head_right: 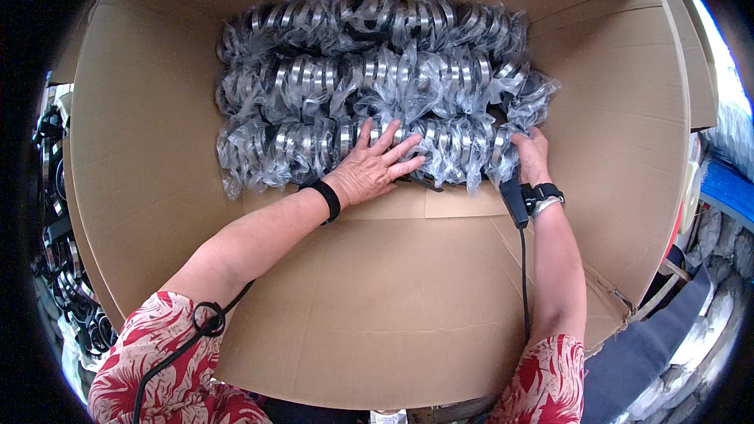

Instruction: Inspecting metal hose clamps and placing them into a cardboard box for packaging.

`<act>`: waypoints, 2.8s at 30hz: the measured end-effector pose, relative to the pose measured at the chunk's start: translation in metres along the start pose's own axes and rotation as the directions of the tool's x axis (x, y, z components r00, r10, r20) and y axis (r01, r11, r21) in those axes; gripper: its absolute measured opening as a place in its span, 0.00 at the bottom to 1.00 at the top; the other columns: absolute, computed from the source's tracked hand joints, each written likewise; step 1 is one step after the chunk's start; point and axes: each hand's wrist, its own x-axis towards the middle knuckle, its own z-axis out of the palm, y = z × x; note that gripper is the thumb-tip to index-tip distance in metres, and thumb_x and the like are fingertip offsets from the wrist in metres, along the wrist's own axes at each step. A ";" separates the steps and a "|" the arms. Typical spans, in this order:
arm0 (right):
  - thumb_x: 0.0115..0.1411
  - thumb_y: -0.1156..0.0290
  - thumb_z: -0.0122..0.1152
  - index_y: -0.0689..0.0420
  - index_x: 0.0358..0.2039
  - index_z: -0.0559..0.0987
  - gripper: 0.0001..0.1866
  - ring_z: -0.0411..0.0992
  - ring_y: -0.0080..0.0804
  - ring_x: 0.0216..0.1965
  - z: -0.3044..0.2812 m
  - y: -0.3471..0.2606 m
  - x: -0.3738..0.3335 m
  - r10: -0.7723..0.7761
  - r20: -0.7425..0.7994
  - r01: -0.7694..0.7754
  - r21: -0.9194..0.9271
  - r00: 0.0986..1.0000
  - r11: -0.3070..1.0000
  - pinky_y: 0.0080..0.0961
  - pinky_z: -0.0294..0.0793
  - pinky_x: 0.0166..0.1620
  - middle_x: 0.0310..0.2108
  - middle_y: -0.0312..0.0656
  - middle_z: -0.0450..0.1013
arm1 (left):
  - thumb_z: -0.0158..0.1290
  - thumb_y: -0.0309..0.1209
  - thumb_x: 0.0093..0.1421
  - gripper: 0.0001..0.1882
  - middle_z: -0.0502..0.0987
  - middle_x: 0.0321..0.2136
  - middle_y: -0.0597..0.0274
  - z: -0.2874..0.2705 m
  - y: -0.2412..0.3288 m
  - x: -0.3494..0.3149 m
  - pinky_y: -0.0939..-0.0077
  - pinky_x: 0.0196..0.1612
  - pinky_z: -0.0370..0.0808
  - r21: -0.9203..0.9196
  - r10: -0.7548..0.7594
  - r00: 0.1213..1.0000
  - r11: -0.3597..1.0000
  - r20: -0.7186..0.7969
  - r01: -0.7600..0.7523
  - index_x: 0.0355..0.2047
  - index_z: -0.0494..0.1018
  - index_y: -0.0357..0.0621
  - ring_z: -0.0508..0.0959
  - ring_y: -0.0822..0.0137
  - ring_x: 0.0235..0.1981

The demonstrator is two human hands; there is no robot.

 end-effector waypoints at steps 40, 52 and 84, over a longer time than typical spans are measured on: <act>0.52 0.60 0.66 0.72 0.38 0.75 0.24 0.73 0.35 0.27 -0.011 -0.026 -0.018 0.267 0.053 -0.126 -0.783 0.962 0.609 0.32 0.71 0.28 0.29 0.48 0.75 | 0.49 0.41 0.57 0.28 0.50 0.65 0.65 -0.006 -0.008 -0.008 0.30 0.59 0.44 0.031 0.000 1.000 1.000 0.027 -0.001 0.59 0.60 0.68 0.48 0.49 0.65; 0.59 0.69 0.47 0.70 0.42 0.66 0.16 0.73 0.56 0.43 0.043 -0.013 -0.050 -0.184 -0.196 -0.135 -0.944 0.963 0.300 0.44 0.71 0.47 0.38 0.62 0.73 | 0.54 0.42 0.53 0.32 0.51 0.65 0.64 0.003 -0.004 -0.001 0.32 0.59 0.45 0.029 0.014 0.999 0.999 -0.049 -0.013 0.59 0.59 0.67 0.49 0.49 0.65; 0.47 0.71 0.59 0.66 0.50 0.68 0.28 0.74 0.53 0.40 0.007 -0.072 -0.037 -0.197 0.076 0.108 -0.981 0.977 0.160 0.35 0.73 0.47 0.36 0.59 0.75 | 0.55 0.41 0.52 0.34 0.49 0.65 0.64 0.009 -0.004 0.000 0.30 0.59 0.45 0.027 0.014 0.997 1.000 -0.072 -0.012 0.60 0.57 0.67 0.48 0.49 0.65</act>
